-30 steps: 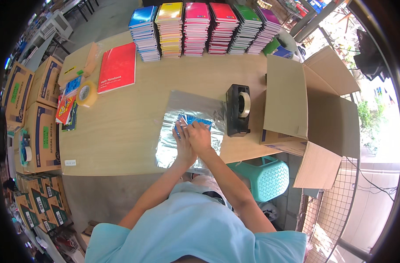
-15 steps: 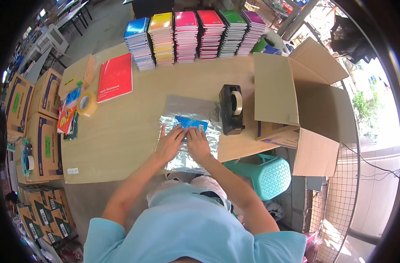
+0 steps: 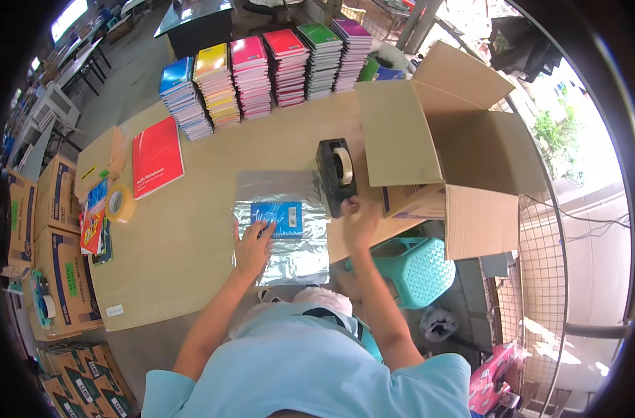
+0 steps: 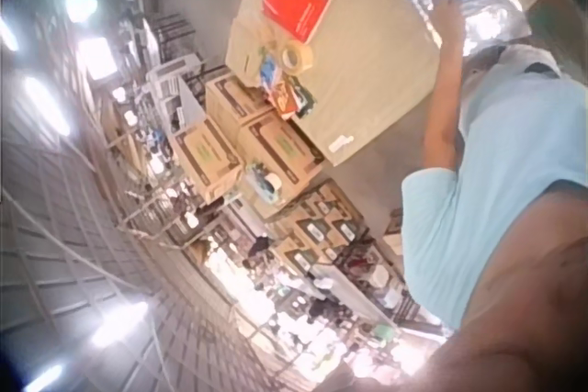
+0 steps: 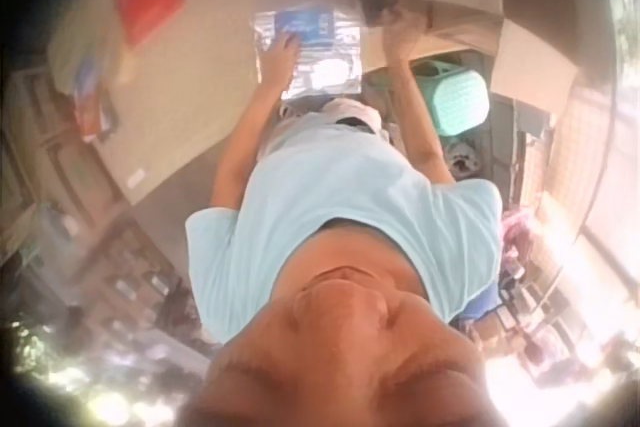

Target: The person places stacks of notebooks into silver foil pouches, seals the pouches using adhesive tape from a dispenser, and places the sealed pouches into a cardboard box.

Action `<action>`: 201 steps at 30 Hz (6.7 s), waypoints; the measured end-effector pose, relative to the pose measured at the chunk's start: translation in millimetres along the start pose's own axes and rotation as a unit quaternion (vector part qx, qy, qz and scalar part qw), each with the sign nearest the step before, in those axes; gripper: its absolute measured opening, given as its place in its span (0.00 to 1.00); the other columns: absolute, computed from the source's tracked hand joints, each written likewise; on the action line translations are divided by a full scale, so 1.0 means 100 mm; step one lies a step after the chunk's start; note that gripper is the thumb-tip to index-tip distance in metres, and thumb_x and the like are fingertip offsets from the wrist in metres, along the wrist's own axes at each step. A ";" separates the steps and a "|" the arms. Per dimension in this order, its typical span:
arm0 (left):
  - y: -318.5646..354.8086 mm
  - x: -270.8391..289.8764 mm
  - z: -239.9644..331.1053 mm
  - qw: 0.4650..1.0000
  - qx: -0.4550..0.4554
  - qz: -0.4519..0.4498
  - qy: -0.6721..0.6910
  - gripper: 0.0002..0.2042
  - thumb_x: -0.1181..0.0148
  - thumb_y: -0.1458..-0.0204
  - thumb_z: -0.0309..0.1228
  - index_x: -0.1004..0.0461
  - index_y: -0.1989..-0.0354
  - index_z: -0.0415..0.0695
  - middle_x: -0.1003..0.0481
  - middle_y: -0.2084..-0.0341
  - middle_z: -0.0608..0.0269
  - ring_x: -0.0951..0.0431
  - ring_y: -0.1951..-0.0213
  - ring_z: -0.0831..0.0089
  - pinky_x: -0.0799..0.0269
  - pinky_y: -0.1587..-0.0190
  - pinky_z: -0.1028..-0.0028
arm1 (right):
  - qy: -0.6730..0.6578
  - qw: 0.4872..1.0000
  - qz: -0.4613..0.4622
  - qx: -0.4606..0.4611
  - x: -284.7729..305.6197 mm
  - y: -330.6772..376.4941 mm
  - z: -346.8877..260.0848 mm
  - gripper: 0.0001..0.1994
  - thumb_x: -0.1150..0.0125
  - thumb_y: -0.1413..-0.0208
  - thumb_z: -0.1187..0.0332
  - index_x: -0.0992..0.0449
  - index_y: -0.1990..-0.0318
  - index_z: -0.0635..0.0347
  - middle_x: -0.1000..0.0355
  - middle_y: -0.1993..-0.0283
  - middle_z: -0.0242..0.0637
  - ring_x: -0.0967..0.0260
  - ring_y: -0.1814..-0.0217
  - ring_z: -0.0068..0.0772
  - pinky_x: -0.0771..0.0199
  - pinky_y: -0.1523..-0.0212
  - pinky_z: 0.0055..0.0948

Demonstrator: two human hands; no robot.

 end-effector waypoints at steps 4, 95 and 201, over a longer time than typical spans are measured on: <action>-0.10 0.01 0.11 0.999 -0.015 -0.020 0.022 0.22 0.37 0.51 0.29 0.25 0.45 0.56 0.25 0.54 0.70 0.26 0.47 0.70 0.59 0.31 0.44 | -0.146 0.934 -0.151 -0.288 -0.36 -0.47 1.03 0.13 0.30 0.50 0.64 0.17 0.68 0.67 0.21 0.68 0.42 0.27 0.63 0.32 0.31 0.58 0.34; 0.03 1.04 -0.32 0.962 -0.150 0.164 0.161 0.37 0.34 0.58 0.36 0.39 0.35 0.57 0.44 0.32 0.65 0.46 0.31 0.58 0.71 0.34 0.35 | -0.147 0.718 -0.446 0.514 -0.49 -0.07 -1.85 0.07 0.35 0.54 0.71 0.29 0.72 0.61 0.30 0.69 0.37 0.30 0.62 0.45 0.29 0.62 0.43; -0.24 0.21 -0.07 0.786 0.253 0.102 0.554 0.06 0.36 0.55 0.16 0.17 0.70 0.39 0.26 0.52 0.54 0.24 0.50 0.70 0.22 0.59 0.76 | -0.212 0.930 -0.168 -0.248 -0.31 0.04 1.10 0.09 0.33 0.46 0.60 0.20 0.69 0.55 0.26 0.71 0.29 0.32 0.71 0.24 0.33 0.68 0.28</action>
Point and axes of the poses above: each hand's wrist, its own y-axis away from the middle knuckle, its own x-axis out of the back of the hand, z = x × y, the point moved 8 cm from there along -y, towards the middle knuckle
